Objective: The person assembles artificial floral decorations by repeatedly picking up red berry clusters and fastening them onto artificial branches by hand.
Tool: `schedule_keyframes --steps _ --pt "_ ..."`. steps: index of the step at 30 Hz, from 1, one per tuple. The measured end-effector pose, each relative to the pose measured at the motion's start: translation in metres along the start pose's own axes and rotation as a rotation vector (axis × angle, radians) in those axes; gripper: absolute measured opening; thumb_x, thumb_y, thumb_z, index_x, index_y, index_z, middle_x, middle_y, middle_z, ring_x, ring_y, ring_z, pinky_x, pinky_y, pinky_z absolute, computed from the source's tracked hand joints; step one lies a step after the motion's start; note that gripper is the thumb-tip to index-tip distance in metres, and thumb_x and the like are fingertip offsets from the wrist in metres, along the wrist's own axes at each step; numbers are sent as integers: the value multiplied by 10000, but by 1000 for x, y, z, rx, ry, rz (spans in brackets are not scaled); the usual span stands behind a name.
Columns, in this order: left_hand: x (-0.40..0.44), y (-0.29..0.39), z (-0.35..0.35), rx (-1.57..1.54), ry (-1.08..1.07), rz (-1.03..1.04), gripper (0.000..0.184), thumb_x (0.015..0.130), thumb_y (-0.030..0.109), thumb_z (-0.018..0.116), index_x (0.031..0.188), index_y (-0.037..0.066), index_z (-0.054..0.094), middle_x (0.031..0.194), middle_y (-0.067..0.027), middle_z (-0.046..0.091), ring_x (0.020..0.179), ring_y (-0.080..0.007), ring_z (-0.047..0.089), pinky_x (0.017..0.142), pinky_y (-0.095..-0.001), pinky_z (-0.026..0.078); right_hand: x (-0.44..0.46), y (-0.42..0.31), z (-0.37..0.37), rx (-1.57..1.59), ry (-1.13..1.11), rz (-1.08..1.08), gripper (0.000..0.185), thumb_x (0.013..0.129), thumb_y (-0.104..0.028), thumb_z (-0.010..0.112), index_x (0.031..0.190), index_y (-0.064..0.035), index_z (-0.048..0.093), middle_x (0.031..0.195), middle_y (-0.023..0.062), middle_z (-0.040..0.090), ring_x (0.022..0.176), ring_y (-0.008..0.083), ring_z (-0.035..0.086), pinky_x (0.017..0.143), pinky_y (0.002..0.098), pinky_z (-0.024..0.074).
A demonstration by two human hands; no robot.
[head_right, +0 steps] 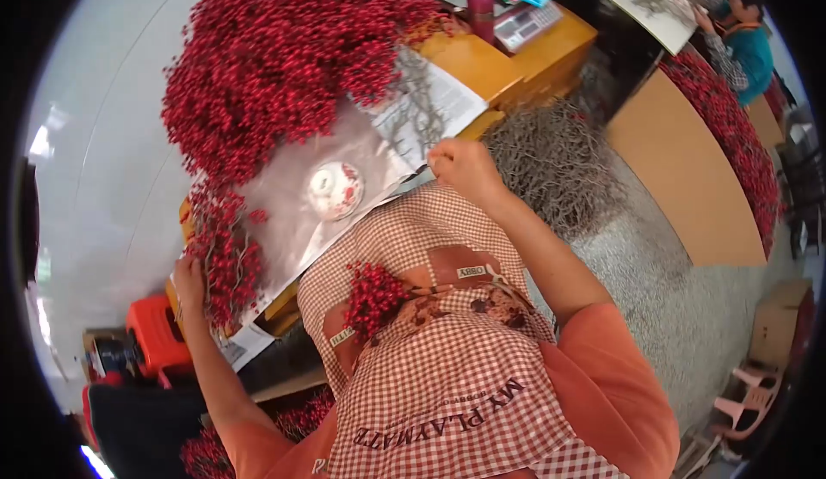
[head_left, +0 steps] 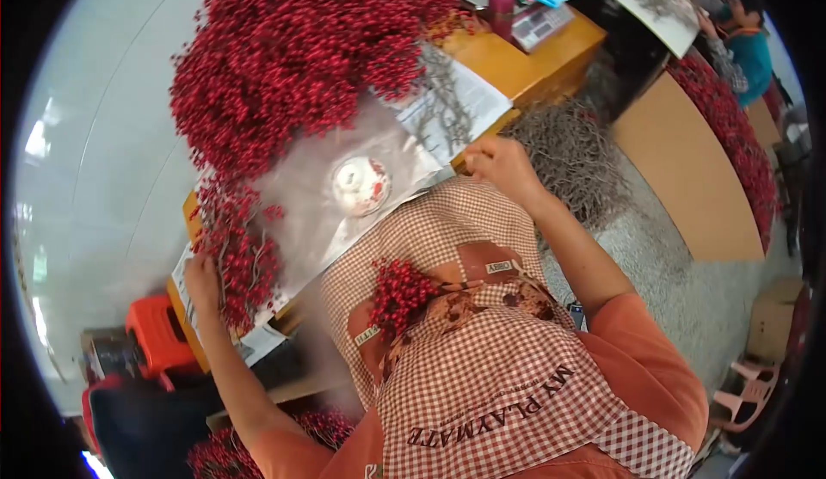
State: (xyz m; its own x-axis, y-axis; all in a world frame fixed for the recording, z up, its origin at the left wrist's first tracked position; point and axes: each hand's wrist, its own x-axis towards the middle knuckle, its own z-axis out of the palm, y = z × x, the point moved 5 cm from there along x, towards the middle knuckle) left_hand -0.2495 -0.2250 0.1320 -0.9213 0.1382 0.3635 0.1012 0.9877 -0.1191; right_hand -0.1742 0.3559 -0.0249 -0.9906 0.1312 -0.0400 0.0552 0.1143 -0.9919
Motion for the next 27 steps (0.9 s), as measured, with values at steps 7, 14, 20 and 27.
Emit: schedule_keyframes --steps 7,14,20,27 --pt "4 4 -29 -203 17 -143 199 751 94 693 722 2 519 747 -104 508 739 -244 495 682 -364 402 59 9 -5 -636 247 50 321 781 -259 676 925 16 595 919 189 668 841 357 655 696 417 513" --pt "-7 89 -90 107 442 102 133 792 109 670 792 34 560 829 -129 554 793 -327 525 710 -412 434 84 46 -17 -692 335 13 322 815 -191 664 1056 6 580 887 230 665 819 341 664 724 420 517" --pt "-20 141 -84 -309 342 46 68 828 55 631 858 6 594 818 -106 555 794 -247 547 724 -348 441 72 51 -35 -586 491 -80 211 840 -104 563 1039 -32 569 880 212 669 777 367 660 697 452 512" --pt "-52 265 -36 -710 118 234 39 803 -28 616 831 -3 605 770 -44 554 694 -112 527 609 -237 431 40 11 -71 -818 662 -47 178 903 -152 510 1060 -81 556 907 165 673 733 315 671 650 411 522"
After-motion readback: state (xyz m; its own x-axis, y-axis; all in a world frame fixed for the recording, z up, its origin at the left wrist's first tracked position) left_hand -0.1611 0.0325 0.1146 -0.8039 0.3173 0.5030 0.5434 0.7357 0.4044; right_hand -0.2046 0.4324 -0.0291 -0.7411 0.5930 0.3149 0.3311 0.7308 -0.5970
